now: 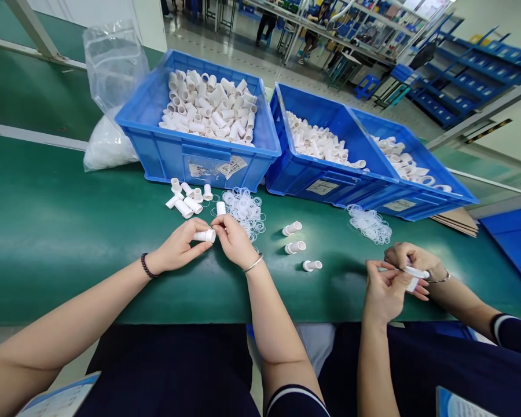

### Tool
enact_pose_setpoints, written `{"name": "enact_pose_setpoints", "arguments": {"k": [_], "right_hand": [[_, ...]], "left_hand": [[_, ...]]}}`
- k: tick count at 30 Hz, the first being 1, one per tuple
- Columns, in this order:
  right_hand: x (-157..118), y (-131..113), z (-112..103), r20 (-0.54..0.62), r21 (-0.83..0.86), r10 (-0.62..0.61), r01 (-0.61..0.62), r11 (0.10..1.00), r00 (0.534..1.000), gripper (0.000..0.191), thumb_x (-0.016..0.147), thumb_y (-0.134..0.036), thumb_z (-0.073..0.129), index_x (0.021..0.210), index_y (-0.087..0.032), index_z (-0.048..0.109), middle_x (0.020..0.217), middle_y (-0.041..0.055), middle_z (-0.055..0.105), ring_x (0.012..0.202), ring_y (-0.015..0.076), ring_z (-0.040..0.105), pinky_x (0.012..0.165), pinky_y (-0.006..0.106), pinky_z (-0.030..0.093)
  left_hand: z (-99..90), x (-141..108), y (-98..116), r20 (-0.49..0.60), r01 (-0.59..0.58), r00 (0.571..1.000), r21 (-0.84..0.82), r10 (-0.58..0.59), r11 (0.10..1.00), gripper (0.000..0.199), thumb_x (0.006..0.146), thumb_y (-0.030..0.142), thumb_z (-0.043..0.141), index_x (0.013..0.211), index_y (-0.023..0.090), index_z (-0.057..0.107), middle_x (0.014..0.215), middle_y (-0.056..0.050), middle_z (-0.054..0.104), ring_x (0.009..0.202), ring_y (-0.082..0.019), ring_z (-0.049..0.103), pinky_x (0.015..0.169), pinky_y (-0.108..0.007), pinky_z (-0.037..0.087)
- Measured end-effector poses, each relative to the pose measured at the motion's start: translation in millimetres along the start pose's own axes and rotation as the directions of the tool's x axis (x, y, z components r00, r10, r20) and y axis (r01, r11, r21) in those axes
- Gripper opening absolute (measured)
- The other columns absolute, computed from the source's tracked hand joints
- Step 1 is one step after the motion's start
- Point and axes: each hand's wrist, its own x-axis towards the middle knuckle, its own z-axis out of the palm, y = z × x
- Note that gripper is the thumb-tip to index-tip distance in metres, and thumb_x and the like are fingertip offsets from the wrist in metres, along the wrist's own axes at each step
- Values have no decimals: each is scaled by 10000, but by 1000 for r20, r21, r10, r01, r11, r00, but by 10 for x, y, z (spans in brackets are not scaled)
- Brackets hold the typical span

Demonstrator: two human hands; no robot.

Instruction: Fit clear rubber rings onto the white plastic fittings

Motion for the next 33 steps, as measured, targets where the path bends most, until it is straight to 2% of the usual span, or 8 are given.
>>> {"name": "enact_pose_setpoints", "arguments": {"k": [4,8,13,17,21,27,30,33], "right_hand": [[-10,-46,48,-11,247,71,-67,967,997,149,946,-345,401,977,-227,486,832,4,534,635,113,495,604,262,444],[-9,-58,105,-17,286,91,-82,955,996,203,953,-377,392,1040,-223,492,869,22,564,682,123,524,635,274,468],[-10,-32,126,-24,215,101,-94,972,995,229,941,-385,429,1075,-218,510,959,54,592,842,161,578,726,309,492],[-12,-23,130,-43,189,112,-102,977,993,233,942,-383,424,1068,-218,530,963,54,603,862,164,585,740,309,491],[-6,-23,139,-42,223,121,-108,969,992,229,932,-388,445,1055,-215,532,935,43,613,794,150,595,723,303,496],[-4,-27,145,-50,166,113,-103,981,992,227,931,-377,447,1046,-210,548,972,56,623,836,163,604,742,314,496],[-12,-46,159,-24,211,126,-118,970,992,269,912,-411,480,1086,-217,545,953,54,621,798,159,607,718,307,502],[-4,-58,121,-27,343,158,-139,929,987,257,866,-432,554,1020,-225,558,856,19,607,706,136,594,660,282,499]], "left_hand": [[98,-3,11,-107,78,987,-325,-119,942,268,863,364,541,1068,204,475,1011,-56,537,890,-163,516,811,-304,410],[200,19,0,-20,229,947,-656,-320,719,286,880,451,500,1035,217,444,840,0,516,668,-100,466,618,-242,386],[224,41,36,46,283,904,-809,-425,515,275,868,448,525,996,216,450,774,20,502,616,-77,458,574,-216,371],[228,46,66,73,298,877,-857,-474,420,266,881,435,509,1002,203,459,767,12,512,600,-75,463,557,-212,372],[231,44,49,82,299,870,-872,-487,388,248,887,414,506,993,191,474,744,11,509,590,-75,461,548,-209,365],[232,36,7,113,314,872,-876,-476,366,253,885,422,501,969,183,489,740,4,514,570,-77,460,530,-212,357],[254,28,4,69,303,878,-845,-473,440,268,894,425,484,1035,200,446,731,19,504,561,-75,448,526,-209,352],[253,19,-17,17,288,904,-763,-428,578,352,911,429,448,1181,227,348,758,21,514,613,-94,487,571,-225,394]]}}
